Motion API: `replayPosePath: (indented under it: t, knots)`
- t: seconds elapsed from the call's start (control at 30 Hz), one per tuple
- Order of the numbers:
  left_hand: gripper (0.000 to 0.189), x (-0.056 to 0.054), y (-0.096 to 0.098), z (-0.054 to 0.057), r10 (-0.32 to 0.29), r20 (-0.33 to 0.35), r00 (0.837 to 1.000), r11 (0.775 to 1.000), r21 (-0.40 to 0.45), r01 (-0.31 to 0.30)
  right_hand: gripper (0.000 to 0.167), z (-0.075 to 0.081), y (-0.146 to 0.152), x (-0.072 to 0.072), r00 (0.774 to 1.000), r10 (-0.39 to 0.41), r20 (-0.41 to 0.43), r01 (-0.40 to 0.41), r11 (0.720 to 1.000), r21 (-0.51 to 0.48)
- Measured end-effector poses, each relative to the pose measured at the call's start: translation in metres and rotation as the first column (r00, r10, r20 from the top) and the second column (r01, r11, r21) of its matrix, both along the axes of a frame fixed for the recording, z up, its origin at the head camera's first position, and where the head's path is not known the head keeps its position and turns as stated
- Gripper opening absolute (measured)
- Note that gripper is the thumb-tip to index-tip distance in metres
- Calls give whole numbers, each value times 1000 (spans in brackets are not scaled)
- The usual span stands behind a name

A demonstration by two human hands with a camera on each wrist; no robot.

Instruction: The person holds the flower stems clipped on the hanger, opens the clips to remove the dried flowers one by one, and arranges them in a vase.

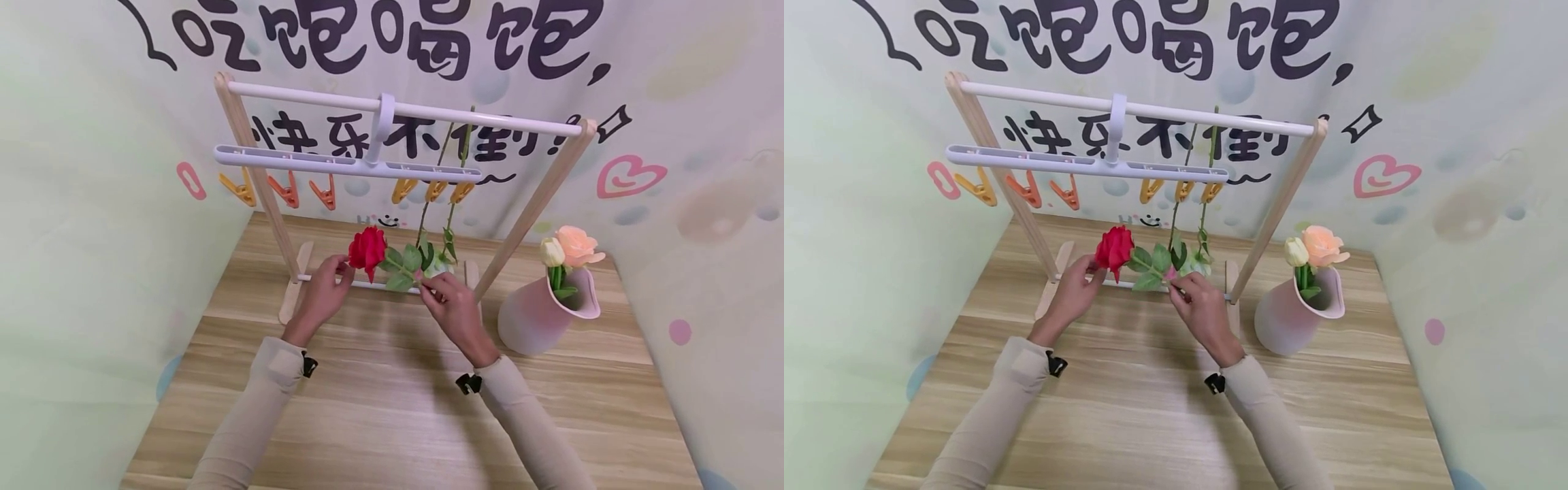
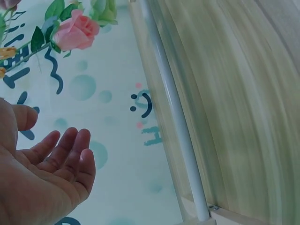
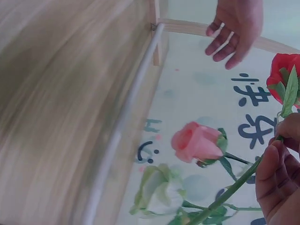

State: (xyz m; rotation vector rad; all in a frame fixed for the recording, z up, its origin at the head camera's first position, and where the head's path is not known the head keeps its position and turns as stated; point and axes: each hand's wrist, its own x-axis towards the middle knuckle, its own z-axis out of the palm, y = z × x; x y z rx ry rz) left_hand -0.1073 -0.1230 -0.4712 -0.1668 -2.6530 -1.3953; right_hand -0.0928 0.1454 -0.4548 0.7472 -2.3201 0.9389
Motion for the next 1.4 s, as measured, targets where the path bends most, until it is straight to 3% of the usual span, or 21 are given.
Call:
replayPosePath:
  t: [0.3, 0.47, 0.7, 0.9, 1.1, 1.4]
  knots:
    - [35, -3, 10, 2, -36, -16, 999, 999, 16, 37, 4, 33, 9, -4, 997, -10, -75, 2, 994, -112]
    - [35, -7, 18, 1, -59, -14, 998, 998, 15, 59, 5, 61, 16, -5, 992, -29, -119, 11, 989, -146]
    - [41, -14, 33, 0, -86, 39, 996, 996, -31, 87, 8, 101, 26, -4, 992, -32, -122, 5, 978, -210]
    - [41, -17, 45, 1, -96, 49, 994, 995, 0, 96, 7, 130, 37, -3, 986, -78, -149, 36, 964, -264]
    - [40, -21, 58, 2, -118, 31, 993, 993, 19, 117, 6, 153, 47, -4, 978, -134, -161, 76, 943, -325]
    - [42, -24, 76, 1, -130, 18, 991, 991, 38, 129, 7, 173, 68, -5, 975, -169, -144, 114, 937, -330]
